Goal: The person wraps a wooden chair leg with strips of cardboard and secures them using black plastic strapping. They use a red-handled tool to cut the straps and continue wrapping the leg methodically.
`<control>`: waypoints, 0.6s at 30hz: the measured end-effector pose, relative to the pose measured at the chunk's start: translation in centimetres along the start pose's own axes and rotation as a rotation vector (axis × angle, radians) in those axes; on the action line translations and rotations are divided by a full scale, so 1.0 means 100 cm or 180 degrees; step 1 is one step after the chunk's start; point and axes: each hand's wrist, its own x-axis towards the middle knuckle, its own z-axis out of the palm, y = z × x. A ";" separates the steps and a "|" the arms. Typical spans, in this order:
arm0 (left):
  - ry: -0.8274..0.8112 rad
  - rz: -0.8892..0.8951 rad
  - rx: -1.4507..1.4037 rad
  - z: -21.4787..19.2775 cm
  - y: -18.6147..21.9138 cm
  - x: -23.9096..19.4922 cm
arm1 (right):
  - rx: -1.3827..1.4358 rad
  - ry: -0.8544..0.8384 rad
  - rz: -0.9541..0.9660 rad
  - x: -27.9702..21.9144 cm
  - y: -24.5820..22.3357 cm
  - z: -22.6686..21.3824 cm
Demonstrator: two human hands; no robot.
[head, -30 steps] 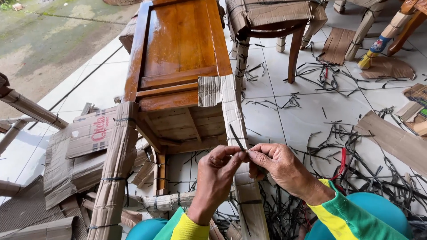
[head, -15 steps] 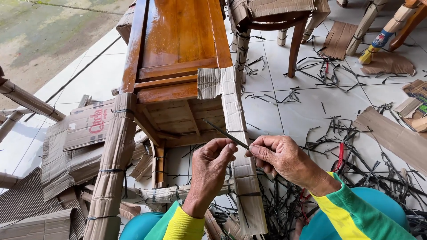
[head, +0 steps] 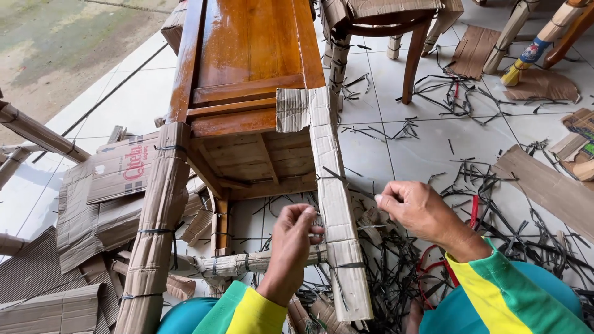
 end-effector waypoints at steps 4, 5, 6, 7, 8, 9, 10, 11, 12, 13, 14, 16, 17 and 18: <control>-0.0244 -0.0422 -0.0211 0.005 -0.004 -0.011 | -0.0481 -0.0176 -0.0037 -0.001 0.011 0.012; -0.0177 -0.0501 -0.0230 0.007 0.001 -0.015 | -0.0602 -0.0244 -0.0092 0.001 0.016 0.016; -0.0219 -0.0513 -0.0180 0.008 -0.002 -0.011 | -0.0568 -0.0207 -0.0049 0.001 0.015 0.019; -0.0077 -0.0303 0.0158 0.008 -0.004 -0.008 | -0.0170 0.0013 -0.0048 0.001 0.013 0.022; 0.0061 -0.0085 0.0492 0.007 -0.007 -0.005 | 0.0226 0.0237 -0.0047 0.000 0.011 0.025; 0.0041 -0.0072 0.0511 0.010 -0.002 -0.006 | 0.0241 0.0264 -0.0042 -0.002 0.007 0.026; -0.0008 -0.0089 0.0524 0.012 0.003 -0.007 | 0.0776 0.0238 0.0037 -0.004 0.003 0.027; -0.0046 -0.0095 0.0525 0.014 0.008 -0.007 | 0.1304 0.0204 0.0096 -0.004 -0.001 0.027; -0.0056 -0.0073 0.0532 0.013 0.005 -0.002 | 0.1312 0.0222 0.0081 -0.006 -0.004 0.031; -0.0296 0.0070 0.0393 0.012 0.001 0.002 | 0.1253 0.0029 0.0092 -0.009 -0.006 0.036; -0.0538 0.0212 0.0255 0.010 -0.003 0.007 | 0.1193 -0.0163 0.0103 -0.011 -0.008 0.041; -0.0567 0.0185 0.0204 0.014 0.002 0.005 | 0.1275 -0.0192 0.0016 -0.012 -0.012 0.046; -0.0591 0.0151 0.0133 0.015 0.005 0.005 | 0.1339 -0.0232 -0.0067 -0.012 -0.015 0.049; -0.0592 0.0166 0.0132 0.016 0.004 0.009 | 0.1338 -0.0226 -0.0082 -0.011 -0.016 0.049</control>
